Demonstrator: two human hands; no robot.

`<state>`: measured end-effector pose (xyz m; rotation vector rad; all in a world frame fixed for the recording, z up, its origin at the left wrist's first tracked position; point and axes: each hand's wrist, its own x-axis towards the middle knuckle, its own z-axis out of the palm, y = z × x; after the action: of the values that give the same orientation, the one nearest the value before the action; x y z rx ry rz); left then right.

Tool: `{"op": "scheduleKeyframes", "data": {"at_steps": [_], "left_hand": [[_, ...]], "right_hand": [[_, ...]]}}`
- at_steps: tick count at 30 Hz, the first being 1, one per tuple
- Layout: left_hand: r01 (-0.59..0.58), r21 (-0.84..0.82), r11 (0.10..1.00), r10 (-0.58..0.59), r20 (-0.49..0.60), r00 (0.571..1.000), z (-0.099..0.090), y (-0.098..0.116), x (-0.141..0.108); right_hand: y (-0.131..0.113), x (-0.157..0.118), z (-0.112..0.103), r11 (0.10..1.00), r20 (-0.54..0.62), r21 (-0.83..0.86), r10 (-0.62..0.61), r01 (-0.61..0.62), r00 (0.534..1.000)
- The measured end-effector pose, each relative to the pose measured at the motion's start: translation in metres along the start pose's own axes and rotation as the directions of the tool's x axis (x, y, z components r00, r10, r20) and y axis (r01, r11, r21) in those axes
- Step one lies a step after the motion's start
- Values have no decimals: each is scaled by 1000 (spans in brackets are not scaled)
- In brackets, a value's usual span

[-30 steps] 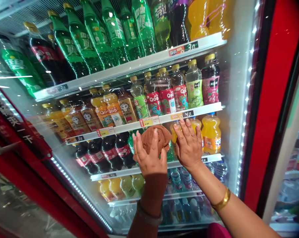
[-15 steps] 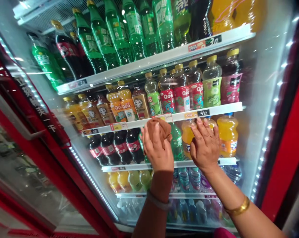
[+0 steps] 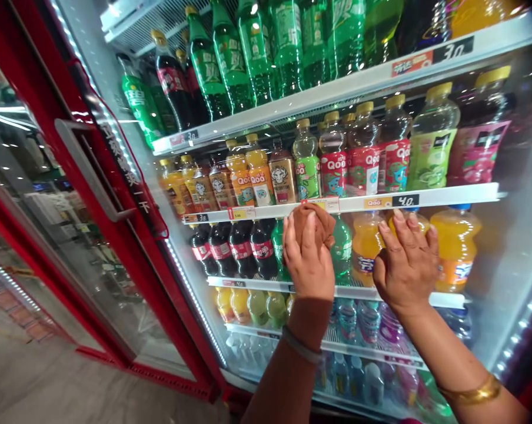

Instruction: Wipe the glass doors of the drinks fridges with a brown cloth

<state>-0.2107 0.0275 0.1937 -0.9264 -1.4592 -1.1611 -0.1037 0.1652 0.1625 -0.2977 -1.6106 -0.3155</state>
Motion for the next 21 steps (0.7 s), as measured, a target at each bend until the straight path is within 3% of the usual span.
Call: {"op": "scheduleKeyframes", "data": {"at_steps": [2,4,6,8,10,12,14,16,18,20,21], "left_hand": [[-97,-21,995,99,122,988,0,10,-3],[-265,-69,962,274,284,919,-2,15,-16],[-331,-86,940,341,326,882,-6,8,-28],[-268,-36,963,269,239,933,-12,-8,-31],[-111,18,994,108,115,987,-17,-22,-24],[91,36,995,-92,24,995,-18,-27,-15],[240,17,971,-239,-17,971,-15,-19,-16],[211,-12,977,-210,31,977,-11,-7,-28],[37,-52,998,-30,120,992,-9,0,-44],[-65,-76,995,76,144,987,-9,-4,-52],[-56,-72,996,64,124,990,-11,-10,-51]], "right_hand": [[0,0,1,1000,-11,3,4,-4,1000],[0,-1,1,1000,-23,10,8,-8,1000],[1,-1,1,1000,-20,11,6,-6,1000],[2,-2,1,1000,-9,5,-10,10,1000],[3,-2,1,1000,-12,-5,-29,29,999],[3,-1,1,999,-33,-17,-38,38,999],[3,-1,2,999,-49,-23,-32,31,998],[3,-1,3,1000,-51,-19,-26,25,998],[4,-2,3,1000,-47,-14,-26,26,999],[5,-3,3,999,-37,-16,-34,34,999],[5,-4,2,999,-32,-19,-37,36,999]]}}
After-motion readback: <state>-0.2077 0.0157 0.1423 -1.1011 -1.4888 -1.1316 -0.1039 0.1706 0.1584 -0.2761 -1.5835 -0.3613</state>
